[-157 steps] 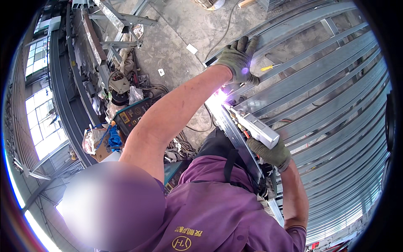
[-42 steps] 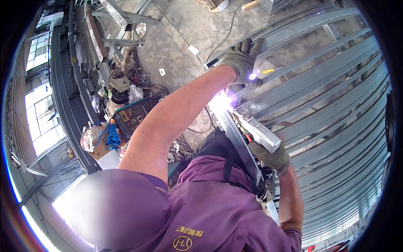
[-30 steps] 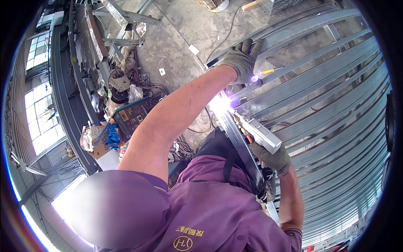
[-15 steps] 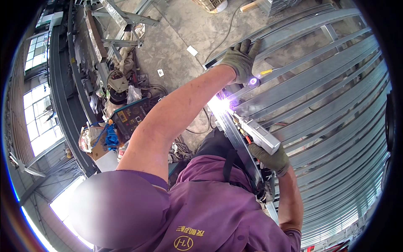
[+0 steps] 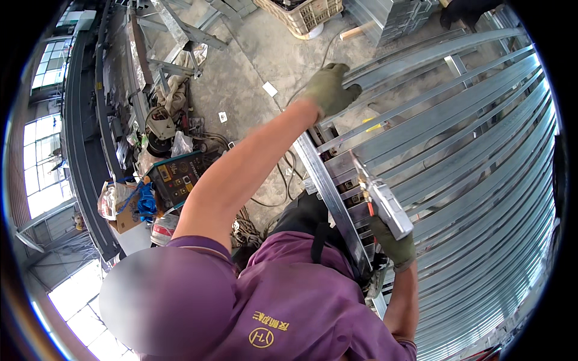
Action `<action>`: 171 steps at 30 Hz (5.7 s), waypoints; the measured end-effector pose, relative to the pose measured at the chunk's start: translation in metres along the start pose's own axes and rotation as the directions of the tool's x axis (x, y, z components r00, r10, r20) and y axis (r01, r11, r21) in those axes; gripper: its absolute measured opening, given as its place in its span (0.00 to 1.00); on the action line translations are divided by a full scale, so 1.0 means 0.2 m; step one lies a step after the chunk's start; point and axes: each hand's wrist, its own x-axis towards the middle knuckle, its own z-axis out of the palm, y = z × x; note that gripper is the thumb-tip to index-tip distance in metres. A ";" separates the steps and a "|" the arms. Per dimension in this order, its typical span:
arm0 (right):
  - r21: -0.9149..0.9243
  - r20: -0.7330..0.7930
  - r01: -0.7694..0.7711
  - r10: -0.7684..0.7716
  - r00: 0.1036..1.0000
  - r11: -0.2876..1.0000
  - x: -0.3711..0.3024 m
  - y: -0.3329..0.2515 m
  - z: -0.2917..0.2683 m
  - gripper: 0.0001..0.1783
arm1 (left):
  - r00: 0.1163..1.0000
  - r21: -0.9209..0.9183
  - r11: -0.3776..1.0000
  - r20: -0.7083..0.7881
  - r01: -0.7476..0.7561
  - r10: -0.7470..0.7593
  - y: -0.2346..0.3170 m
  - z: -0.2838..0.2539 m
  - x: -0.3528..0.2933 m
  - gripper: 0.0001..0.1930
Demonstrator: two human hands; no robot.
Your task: The person uses a handheld welding tool to join metal bars on a large metal frame structure. They move along the frame, applying welds at various intersection points to secure the components together.
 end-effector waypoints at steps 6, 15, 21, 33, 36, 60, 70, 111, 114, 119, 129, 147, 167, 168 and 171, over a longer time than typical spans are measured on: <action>0.060 -0.073 0.036 -0.032 0.997 0.998 -0.14 0.06 -0.20 0.16 | 0.680 -0.582 0.749 0.412 -0.317 0.607 -0.32 0.58 -0.79 0.13; 0.106 -0.045 0.054 -0.049 0.998 0.993 -0.37 -0.11 -0.36 0.17 | 0.225 -0.546 0.798 0.836 0.256 0.500 0.64 1.20 -1.54 0.21; 0.091 -0.084 0.141 -0.134 0.987 0.986 -0.49 -0.30 -0.49 0.16 | 0.197 -0.644 0.674 0.760 0.363 0.619 0.89 1.09 -1.62 0.08; 0.078 0.022 -0.188 0.187 0.982 0.979 0.12 -0.98 -0.50 0.32 | 0.244 -0.797 0.136 0.336 0.589 0.910 1.05 0.23 -1.20 0.22; 0.192 0.054 -0.324 0.320 0.946 0.926 0.43 -1.11 -0.26 0.30 | 0.331 -0.772 -0.019 0.250 0.636 0.910 0.91 0.09 -1.03 0.25; 0.116 0.387 -0.301 0.236 0.891 0.946 0.64 -1.29 0.14 0.29 | 0.511 -0.373 -0.404 0.254 0.835 0.822 0.50 -0.05 -0.78 0.24; 0.005 0.349 -0.226 0.210 0.913 0.974 0.63 -1.37 0.20 0.30 | 0.453 -0.341 -0.362 0.241 0.868 0.859 0.46 -0.07 -0.77 0.25; 0.249 0.391 -0.595 0.483 0.783 0.764 1.01 -1.00 0.16 0.23 | 0.511 -0.453 -0.382 0.206 0.806 0.834 0.47 -0.06 -0.79 0.23; 0.242 0.397 -0.608 0.495 0.773 0.756 0.99 -1.02 0.15 0.23 | 0.468 -0.435 -0.332 0.255 0.837 0.846 0.46 -0.11 -0.75 0.23; 0.258 0.379 -0.626 0.519 0.766 0.736 1.01 -1.04 0.17 0.24 | 0.446 -0.399 -0.322 0.271 0.859 0.853 0.46 -0.15 -0.72 0.24; 0.158 0.420 -0.641 0.536 0.732 0.751 1.00 -1.02 0.07 0.32 | 0.523 -0.475 -0.345 0.314 0.809 0.793 0.49 -0.12 -0.73 0.26; 0.194 0.377 -0.594 0.499 0.780 0.781 0.94 -1.12 0.10 0.21 | 0.580 -0.508 -0.374 0.342 0.776 0.739 0.51 -0.06 -0.76 0.30; 0.130 0.254 -0.667 0.626 0.738 0.734 1.02 -1.17 0.20 0.23 | 0.481 -0.478 -0.307 0.299 0.823 0.824 0.47 -0.10 -0.72 0.23; 0.127 0.252 -0.672 0.631 0.734 0.730 1.02 -1.17 0.20 0.24 | 0.448 -0.462 -0.267 0.342 0.846 0.826 0.47 -0.12 -0.71 0.23; 0.127 0.242 -0.677 0.639 0.730 0.725 1.03 -1.18 0.21 0.25 | 0.387 -0.438 -0.191 0.418 0.878 0.822 0.47 -0.16 -0.69 0.22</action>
